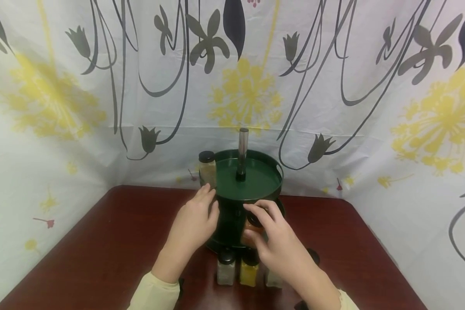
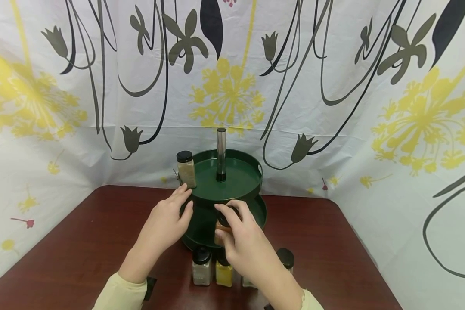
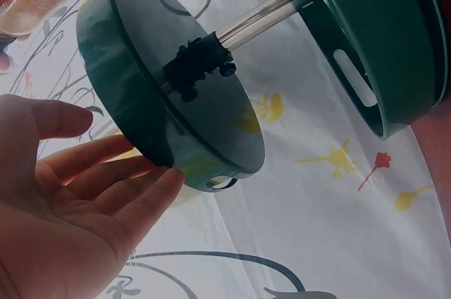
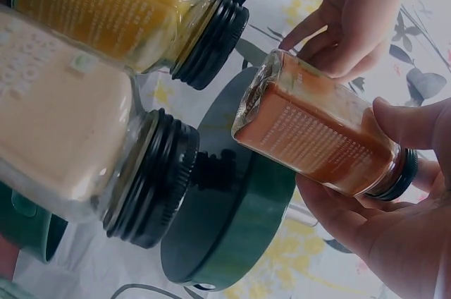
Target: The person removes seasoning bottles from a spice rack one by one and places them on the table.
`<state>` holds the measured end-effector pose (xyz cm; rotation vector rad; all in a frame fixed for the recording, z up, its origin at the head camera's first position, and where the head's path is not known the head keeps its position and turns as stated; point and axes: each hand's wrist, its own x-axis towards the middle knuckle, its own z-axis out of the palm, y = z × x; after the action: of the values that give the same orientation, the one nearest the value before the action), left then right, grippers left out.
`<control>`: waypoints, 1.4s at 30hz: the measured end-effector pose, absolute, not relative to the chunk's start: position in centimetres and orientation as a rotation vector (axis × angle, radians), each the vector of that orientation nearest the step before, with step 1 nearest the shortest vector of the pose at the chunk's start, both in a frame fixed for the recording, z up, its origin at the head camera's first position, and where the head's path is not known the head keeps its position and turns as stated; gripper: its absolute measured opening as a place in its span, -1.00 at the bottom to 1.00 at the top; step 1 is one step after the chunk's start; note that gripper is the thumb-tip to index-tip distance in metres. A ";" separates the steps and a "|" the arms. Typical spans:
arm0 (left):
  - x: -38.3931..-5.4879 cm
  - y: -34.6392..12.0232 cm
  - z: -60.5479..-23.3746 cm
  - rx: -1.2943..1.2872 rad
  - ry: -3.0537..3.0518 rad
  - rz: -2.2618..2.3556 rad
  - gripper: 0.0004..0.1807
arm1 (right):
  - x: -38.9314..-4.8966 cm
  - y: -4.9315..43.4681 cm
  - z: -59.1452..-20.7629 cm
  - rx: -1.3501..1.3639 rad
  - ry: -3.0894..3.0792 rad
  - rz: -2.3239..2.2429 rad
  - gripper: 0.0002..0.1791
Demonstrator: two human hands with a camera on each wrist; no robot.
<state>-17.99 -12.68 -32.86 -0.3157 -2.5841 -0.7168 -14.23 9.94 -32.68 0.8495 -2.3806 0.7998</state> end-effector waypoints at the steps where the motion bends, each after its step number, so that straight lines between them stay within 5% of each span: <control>1: -18.0 -12.7 -32.9 -0.317 -2.586 -0.716 -0.51 | -14.2 9.9 -32.7 0.848 -2.383 0.801 -0.36; 42: -13.6 -19.2 -35.1 -0.230 -2.724 -0.643 -0.53 | -14.0 10.4 -31.2 0.878 -2.338 0.762 -0.38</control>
<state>-13.63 -19.25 -35.07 -0.2297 -2.7241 -0.6427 -14.03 10.43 -31.21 0.8784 -2.3379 0.7619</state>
